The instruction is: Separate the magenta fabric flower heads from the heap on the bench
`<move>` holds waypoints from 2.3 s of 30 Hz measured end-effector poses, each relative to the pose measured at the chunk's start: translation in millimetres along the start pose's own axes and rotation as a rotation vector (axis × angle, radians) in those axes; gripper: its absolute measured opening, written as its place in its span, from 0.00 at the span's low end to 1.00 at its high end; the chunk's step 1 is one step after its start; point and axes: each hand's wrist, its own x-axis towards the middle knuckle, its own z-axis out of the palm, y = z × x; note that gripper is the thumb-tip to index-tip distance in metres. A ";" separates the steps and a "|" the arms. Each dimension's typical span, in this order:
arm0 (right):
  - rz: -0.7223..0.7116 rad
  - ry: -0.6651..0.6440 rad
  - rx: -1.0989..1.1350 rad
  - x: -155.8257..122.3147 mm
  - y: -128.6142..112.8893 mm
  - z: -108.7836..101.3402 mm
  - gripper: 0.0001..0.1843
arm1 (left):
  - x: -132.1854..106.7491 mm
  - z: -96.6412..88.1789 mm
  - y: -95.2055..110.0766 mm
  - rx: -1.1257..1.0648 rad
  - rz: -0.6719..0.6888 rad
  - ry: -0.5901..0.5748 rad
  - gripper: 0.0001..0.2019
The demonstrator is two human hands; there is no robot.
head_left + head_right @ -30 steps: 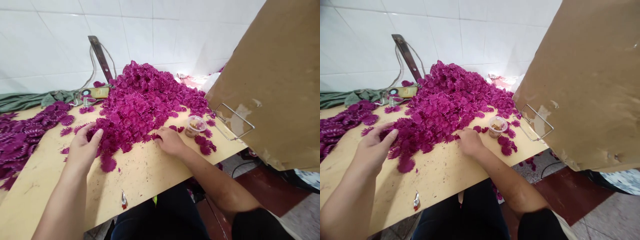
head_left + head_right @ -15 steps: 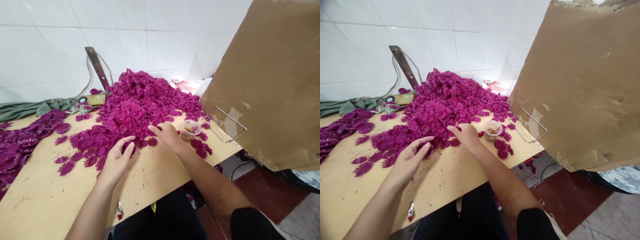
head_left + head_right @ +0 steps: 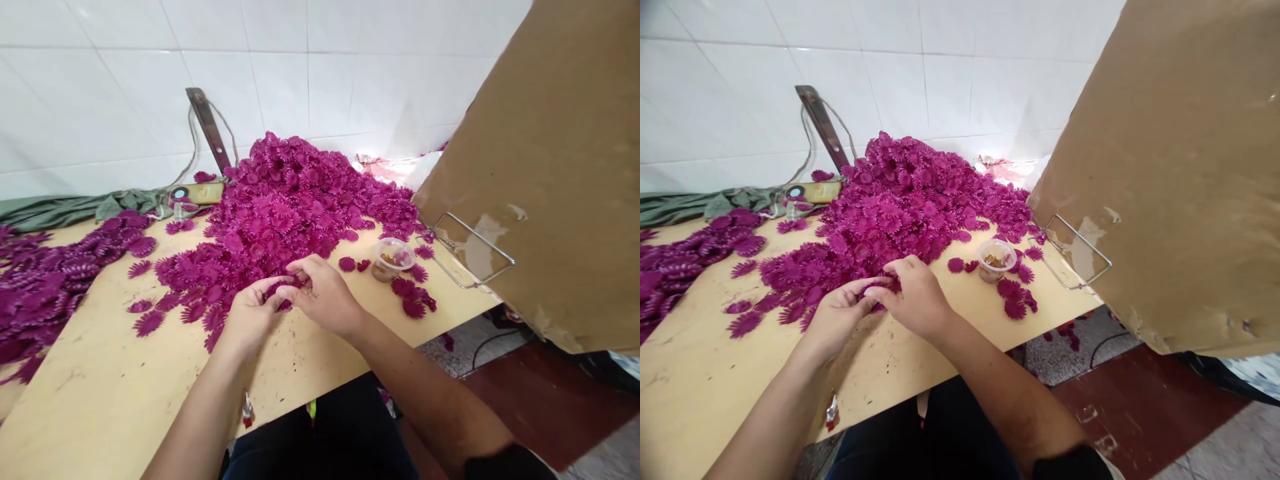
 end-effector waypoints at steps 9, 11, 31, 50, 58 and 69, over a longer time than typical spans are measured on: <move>0.129 -0.121 0.204 4.5 -0.5 14.9 0.21 | 7.2 -7.3 -0.8 0.180 0.003 0.122 0.16; 0.121 -0.135 0.284 6.6 -0.5 16.5 0.19 | 9.5 -10.8 -1.0 0.251 0.053 0.170 0.19; 0.310 0.389 0.334 61.5 21.8 -8.4 0.12 | -10.9 -12.7 2.1 0.275 0.224 0.145 0.12; 0.137 0.157 0.010 30.5 -6.7 21.7 0.05 | -4.4 -4.2 -1.5 0.202 0.235 0.122 0.15; 0.244 0.277 -0.027 58.6 17.3 -11.6 0.23 | -5.6 -12.7 -9.0 0.066 0.162 0.231 0.19; 0.150 -0.112 0.455 22.4 -6.5 27.1 0.02 | 11.1 -11.3 -13.4 -0.021 0.072 0.187 0.26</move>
